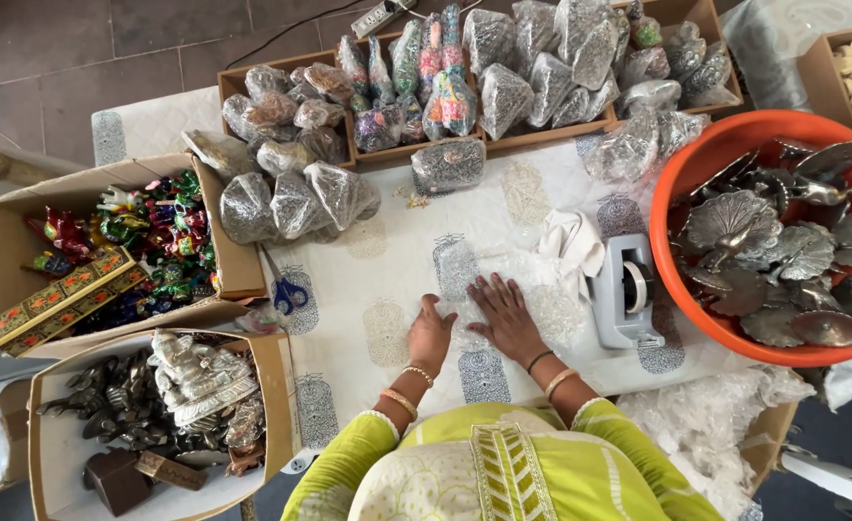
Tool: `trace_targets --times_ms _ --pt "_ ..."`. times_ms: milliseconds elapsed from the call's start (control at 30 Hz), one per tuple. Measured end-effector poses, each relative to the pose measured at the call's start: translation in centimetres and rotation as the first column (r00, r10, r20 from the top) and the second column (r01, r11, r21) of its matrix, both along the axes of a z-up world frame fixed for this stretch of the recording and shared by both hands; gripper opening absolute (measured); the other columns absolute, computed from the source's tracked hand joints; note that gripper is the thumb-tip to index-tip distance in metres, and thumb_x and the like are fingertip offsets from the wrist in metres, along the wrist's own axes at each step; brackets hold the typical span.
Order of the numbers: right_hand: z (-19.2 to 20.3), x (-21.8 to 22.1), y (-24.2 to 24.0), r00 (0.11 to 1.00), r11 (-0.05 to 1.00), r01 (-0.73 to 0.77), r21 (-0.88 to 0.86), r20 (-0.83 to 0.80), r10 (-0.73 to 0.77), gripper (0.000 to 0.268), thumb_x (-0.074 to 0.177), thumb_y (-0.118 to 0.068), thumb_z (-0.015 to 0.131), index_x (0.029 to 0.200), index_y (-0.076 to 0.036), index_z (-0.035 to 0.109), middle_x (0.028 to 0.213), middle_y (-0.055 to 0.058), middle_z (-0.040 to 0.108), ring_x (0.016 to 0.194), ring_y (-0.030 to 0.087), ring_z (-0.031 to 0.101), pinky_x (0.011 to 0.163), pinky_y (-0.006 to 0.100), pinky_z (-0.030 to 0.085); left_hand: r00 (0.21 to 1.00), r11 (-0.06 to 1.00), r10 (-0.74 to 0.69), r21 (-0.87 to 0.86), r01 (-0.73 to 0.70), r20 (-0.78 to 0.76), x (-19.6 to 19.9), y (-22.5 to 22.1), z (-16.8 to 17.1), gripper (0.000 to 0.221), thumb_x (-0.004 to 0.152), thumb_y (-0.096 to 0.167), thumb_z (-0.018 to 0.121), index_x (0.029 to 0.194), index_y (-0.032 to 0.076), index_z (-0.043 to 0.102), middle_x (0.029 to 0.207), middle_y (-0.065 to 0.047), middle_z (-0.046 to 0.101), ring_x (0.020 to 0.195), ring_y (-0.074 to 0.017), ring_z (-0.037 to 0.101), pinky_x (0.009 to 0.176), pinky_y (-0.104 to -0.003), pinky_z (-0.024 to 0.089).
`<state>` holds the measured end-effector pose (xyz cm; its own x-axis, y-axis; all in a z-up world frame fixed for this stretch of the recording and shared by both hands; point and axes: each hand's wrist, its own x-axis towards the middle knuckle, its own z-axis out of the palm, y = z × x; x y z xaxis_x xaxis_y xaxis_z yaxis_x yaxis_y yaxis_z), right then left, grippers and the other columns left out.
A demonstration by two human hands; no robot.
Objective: The person wraps silver leaf-shaped decorative metal items in bubble wrap at a work table, sealing each wrapped item with tape from a desk tape dispenser. They take items one at a time from an orange basin, wrap them, and place the finished wrapped items into cardboard boxes alongside other already wrapped goods.
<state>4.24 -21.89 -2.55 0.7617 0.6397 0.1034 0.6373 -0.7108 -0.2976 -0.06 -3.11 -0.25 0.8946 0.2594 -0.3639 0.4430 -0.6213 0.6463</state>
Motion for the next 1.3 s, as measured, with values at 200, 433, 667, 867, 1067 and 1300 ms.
trace_targets --times_ms 200,433,667,867,1067,1300 --pt "0.3 0.0 0.2 1.000 0.999 0.011 -0.050 0.029 -0.009 0.072 0.098 -0.063 0.041 0.159 -0.027 0.031 0.164 0.009 0.028 0.154 0.035 0.017 0.125 0.056 0.012 0.975 0.986 0.159 -0.068 -0.150 0.153 -0.7 0.7 -3.6 0.024 0.093 0.014 0.071 0.108 0.008 0.053 0.080 -0.017 0.070 0.071 -0.0354 0.068 0.067 -0.045 0.052" --pt "0.7 0.0 0.2 0.999 0.999 0.026 -0.022 0.029 -0.025 0.069 0.099 -0.062 0.042 0.159 -0.028 0.033 0.166 0.008 0.029 0.155 0.034 0.019 0.126 0.055 0.013 0.928 0.993 0.115 -0.061 -0.099 0.355 -1.1 0.8 -4.4 0.018 0.097 0.005 0.064 0.110 0.009 0.052 0.085 -0.015 0.067 0.066 -0.0306 0.065 0.060 -0.045 0.052" --pt "0.4 -0.1 0.1 0.998 0.999 0.032 -0.042 0.053 -0.030 0.070 0.099 -0.062 0.043 0.159 -0.027 0.034 0.165 0.008 0.029 0.155 0.034 0.019 0.126 0.055 0.013 0.935 0.882 0.038 -0.429 -0.198 -0.352 -1.1 0.3 3.2 0.070 0.088 0.014 0.080 0.137 0.015 0.030 0.079 -0.013 0.068 0.051 -0.0218 0.067 0.047 -0.038 0.059" --pt "0.7 0.0 0.3 0.999 0.998 0.039 -0.048 0.025 -0.038 0.071 0.099 -0.063 0.043 0.159 -0.027 0.033 0.165 0.008 0.029 0.155 0.034 0.019 0.126 0.055 0.013 0.969 0.746 0.020 -0.642 -0.180 -0.247 -2.7 1.3 0.5 0.079 0.086 -0.005 0.069 0.148 0.019 0.026 0.069 -0.009 0.065 0.050 -0.0160 0.065 0.043 -0.031 0.060" --pt "0.7 -0.1 0.3 0.999 0.997 0.047 -0.057 0.020 -0.046 0.073 0.097 -0.066 0.043 0.159 -0.029 0.032 0.165 0.007 0.029 0.154 0.033 0.019 0.126 0.054 0.013 0.973 0.695 0.041 -0.692 -0.192 -0.228 -3.2 2.3 0.3 0.082 0.085 -0.007 0.068 0.149 0.020 0.025 0.066 -0.005 0.061 0.048 -0.0122 0.059 0.040 -0.027 0.050" --pt "0.1 0.0 0.3 0.999 0.994 0.051 -0.101 -0.001 -0.051 0.075 0.096 -0.069 0.041 0.160 -0.031 0.029 0.165 0.006 0.027 0.154 0.032 0.017 0.126 0.054 0.012 0.975 0.748 -0.011 -0.649 -0.140 -0.223 -2.6 3.7 1.2 0.081 0.084 -0.006 0.069 0.149 0.022 0.029 0.064 -0.002 0.059 0.048 -0.0097 0.056 0.041 -0.025 0.046"
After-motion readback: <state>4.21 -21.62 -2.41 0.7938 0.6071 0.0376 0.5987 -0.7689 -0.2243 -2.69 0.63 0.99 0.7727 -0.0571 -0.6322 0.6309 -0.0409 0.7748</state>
